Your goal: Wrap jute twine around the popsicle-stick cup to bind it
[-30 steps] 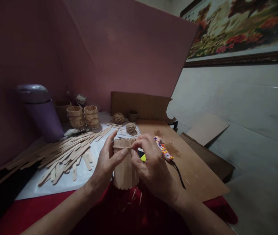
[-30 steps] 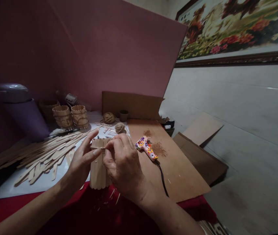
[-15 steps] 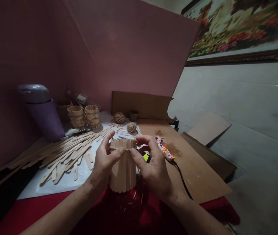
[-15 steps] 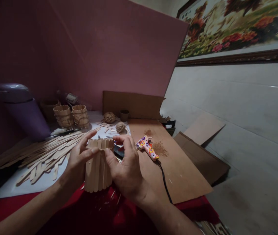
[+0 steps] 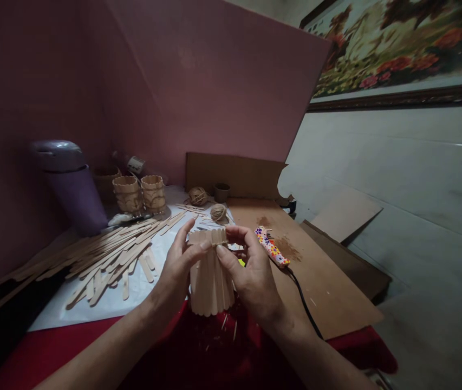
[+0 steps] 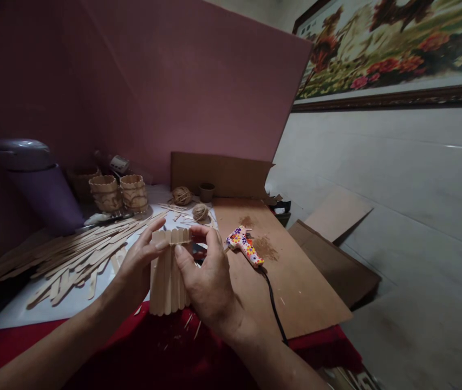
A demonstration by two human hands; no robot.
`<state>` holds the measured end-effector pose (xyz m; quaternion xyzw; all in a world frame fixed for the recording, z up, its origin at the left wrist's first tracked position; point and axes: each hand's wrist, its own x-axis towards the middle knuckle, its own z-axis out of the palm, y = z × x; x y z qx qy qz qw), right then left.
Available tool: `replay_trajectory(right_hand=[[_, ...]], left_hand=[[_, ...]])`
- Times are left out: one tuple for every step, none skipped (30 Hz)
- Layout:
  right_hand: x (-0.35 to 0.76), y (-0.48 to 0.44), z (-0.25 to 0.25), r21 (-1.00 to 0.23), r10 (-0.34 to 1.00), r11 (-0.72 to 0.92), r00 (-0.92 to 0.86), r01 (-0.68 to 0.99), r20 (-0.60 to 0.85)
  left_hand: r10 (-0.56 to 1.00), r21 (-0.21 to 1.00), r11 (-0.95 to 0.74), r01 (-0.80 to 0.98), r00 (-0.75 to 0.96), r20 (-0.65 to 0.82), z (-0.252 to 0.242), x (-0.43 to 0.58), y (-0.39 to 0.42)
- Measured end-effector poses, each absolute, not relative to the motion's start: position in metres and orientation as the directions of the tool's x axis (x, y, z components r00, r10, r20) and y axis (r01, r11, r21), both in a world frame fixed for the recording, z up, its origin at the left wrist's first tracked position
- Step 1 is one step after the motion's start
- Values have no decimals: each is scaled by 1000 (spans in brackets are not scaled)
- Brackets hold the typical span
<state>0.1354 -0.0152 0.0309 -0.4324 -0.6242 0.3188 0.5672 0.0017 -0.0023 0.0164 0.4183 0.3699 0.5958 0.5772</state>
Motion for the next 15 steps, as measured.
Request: replay_trajectory(right_hand=[[135,-15,31,-888,901,423,20,180,433],[134,-15,31,-886,900,425,23,184,436],[133,-14,32,-885,899,425,25,190,437],[133,-13,32,-885,899,422,31,197,436],[132,-12,33,-886,901,416,37,204,432],[131,-11,33,-889,905,406,44,211,424],[131,-10,34,-893,909,394,53,219,414],[130,-10,34,-896,912,383,59,227,405],[130,-9,35,-897,915,375,63,234,399],[130,-9,35,-897,916,371,66,241,397],[129,-9,35,-896,916,370,66,247,396],[129,-9,36,-894,915,370,66,253,397],[129,-9,36,-892,914,372,66,258,400],[129,-9,36,-889,912,375,64,262,404],[129,-10,36,-886,910,381,61,264,410]], left_hand=[[997,927,-63,-370,11,72,16,2,-2],[997,926,-66,-371,12,76,15,1,-1],[997,924,-70,-375,13,80,14,1,0],[996,923,-74,-379,12,85,13,1,1],[996,922,-79,-378,5,88,12,1,1],[996,924,-85,-373,-7,88,12,1,2],[996,928,-90,-362,-22,88,11,1,2],[995,932,-96,-348,-38,89,10,1,3],[995,937,-103,-333,-51,91,9,0,3],[994,942,-107,-318,-60,93,9,0,4],[993,947,-110,-302,-66,94,8,-1,4],[993,952,-110,-287,-69,94,7,-1,4],[993,956,-107,-273,-68,92,7,-1,4],[993,958,-112,-264,-69,97,7,-1,4],[992,957,-121,-264,-70,106,8,-1,3]])
